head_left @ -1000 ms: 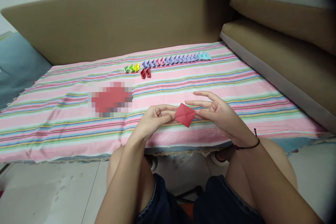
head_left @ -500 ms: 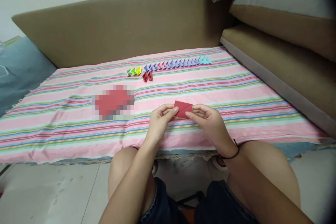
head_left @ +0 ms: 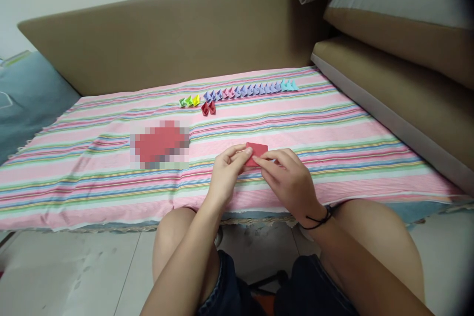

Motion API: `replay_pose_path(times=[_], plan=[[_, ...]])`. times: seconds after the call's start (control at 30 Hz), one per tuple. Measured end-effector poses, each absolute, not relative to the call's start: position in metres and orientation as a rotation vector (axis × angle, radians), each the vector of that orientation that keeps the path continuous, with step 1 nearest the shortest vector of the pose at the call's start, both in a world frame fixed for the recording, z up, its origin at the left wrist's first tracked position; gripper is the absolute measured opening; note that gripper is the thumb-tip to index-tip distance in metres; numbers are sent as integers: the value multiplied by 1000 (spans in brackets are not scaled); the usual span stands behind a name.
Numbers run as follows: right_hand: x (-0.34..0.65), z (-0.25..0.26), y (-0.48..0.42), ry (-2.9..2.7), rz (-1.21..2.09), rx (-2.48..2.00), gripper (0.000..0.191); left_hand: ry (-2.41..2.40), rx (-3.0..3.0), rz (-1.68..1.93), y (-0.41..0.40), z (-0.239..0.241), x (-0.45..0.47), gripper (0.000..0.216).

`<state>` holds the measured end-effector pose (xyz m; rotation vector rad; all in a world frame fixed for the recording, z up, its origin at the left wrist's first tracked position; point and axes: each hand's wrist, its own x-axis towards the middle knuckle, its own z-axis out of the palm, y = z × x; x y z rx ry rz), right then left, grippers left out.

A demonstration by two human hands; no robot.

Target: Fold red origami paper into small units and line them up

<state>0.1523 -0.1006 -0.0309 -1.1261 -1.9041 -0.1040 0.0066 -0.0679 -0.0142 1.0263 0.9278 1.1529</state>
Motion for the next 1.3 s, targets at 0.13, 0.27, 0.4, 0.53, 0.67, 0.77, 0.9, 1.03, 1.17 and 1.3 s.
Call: replay_pose_path(times=[0.13, 0.27, 0.4, 0.53, 0.67, 0.77, 0.9, 1.03, 1.17, 1.3], plan=[[158, -28, -97, -1906, -92, -1058, 30, 932, 1104, 1133, -67, -13, 1, 29], [169, -23, -91, -1927, -36, -980, 27, 944, 1198, 1062, -66, -9, -4, 30], [179, -23, -88, -1995, 63, -933, 21, 971, 1273, 1078, -66, -9, -5, 33], [180, -25, -89, -1960, 101, -948, 19, 987, 1279, 1138, -67, -9, -3, 32], [178, -22, -90, -1885, 96, -966, 16, 965, 1373, 1108, -68, -4, -3, 18], [178, -18, -92, -1823, 98, -981, 14, 936, 1409, 1114, -69, -2, -6, 18], [178, -14, -92, -1761, 121, -985, 12, 896, 1427, 1086, -67, -3, -8, 25], [178, -11, -92, -1710, 200, -993, 9, 896, 1635, 1154, -66, -3, -9, 14], [178, -11, -93, -1587, 469, -1024, 9, 940, 1706, 1223, -67, -3, -9, 6], [175, -13, -94, -1367, 795, -1031, 10, 961, 1616, 1226, -68, -3, -7, 6]])
